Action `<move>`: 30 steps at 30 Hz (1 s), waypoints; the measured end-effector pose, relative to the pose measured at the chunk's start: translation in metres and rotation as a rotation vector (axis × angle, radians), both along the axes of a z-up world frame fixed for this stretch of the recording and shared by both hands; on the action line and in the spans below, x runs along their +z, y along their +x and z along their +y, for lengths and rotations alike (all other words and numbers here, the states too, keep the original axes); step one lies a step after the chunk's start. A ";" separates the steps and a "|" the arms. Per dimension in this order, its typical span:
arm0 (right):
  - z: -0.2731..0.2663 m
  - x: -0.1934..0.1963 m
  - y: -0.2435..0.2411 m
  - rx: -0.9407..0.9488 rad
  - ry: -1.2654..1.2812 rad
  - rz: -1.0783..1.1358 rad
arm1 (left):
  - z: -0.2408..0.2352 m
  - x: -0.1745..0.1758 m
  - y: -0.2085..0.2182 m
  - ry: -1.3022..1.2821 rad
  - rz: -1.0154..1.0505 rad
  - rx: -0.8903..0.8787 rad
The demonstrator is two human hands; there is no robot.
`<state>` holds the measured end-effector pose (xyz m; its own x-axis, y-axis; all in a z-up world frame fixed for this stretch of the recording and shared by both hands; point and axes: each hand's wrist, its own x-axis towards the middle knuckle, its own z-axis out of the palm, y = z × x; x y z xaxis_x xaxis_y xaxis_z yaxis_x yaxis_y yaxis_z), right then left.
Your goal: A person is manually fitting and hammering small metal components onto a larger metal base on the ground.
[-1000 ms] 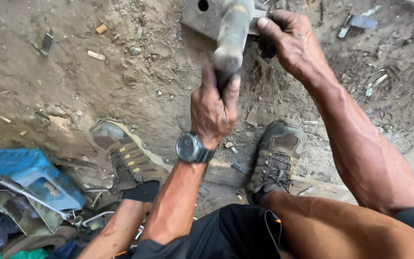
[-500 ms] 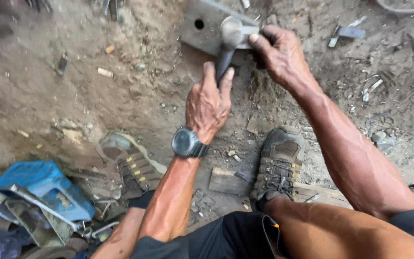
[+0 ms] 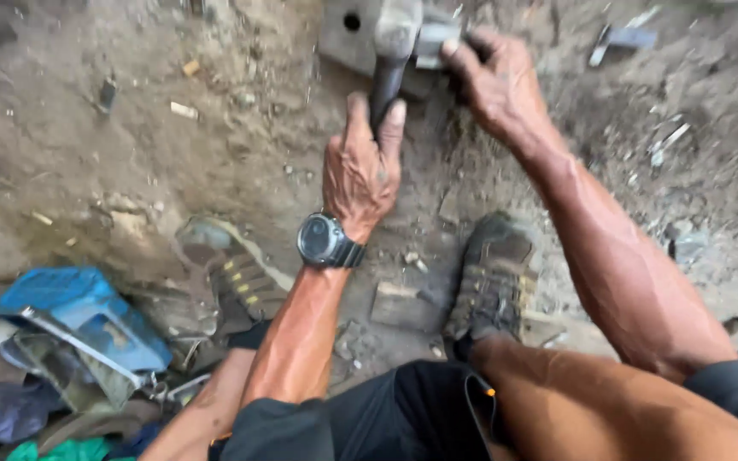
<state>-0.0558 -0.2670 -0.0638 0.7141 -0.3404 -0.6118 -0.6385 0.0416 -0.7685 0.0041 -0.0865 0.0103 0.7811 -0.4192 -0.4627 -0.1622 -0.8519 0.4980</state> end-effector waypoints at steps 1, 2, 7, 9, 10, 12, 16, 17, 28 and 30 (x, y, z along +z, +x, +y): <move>0.004 0.008 0.000 0.002 0.016 -0.045 | 0.004 0.006 -0.006 -0.157 -0.023 0.007; -0.005 0.016 0.004 0.002 0.002 -0.100 | -0.003 0.006 -0.009 -0.344 -0.055 0.012; -0.001 0.014 0.013 -0.040 0.055 -0.085 | 0.000 -0.010 0.009 -0.095 0.017 -0.090; -0.005 0.016 0.001 -0.025 0.052 -0.051 | -0.002 -0.006 0.001 -0.052 0.018 -0.113; -0.005 0.021 0.000 -0.021 0.067 -0.080 | 0.001 -0.011 -0.002 -0.139 0.013 -0.071; -0.008 0.031 -0.001 -0.022 0.071 -0.117 | 0.007 -0.013 -0.008 -0.236 0.001 -0.034; -0.015 0.033 -0.013 0.063 -0.141 -0.130 | 0.020 -0.004 -0.022 -0.303 0.055 0.059; -0.015 0.030 -0.017 0.097 -0.294 -0.295 | 0.022 -0.001 -0.023 -0.319 0.066 0.074; -0.008 0.004 0.001 0.180 -0.575 -0.589 | 0.001 0.007 -0.019 -0.301 -0.055 -0.024; -0.008 -0.002 0.001 0.177 -0.604 -0.622 | -0.002 0.012 -0.017 -0.326 -0.095 -0.041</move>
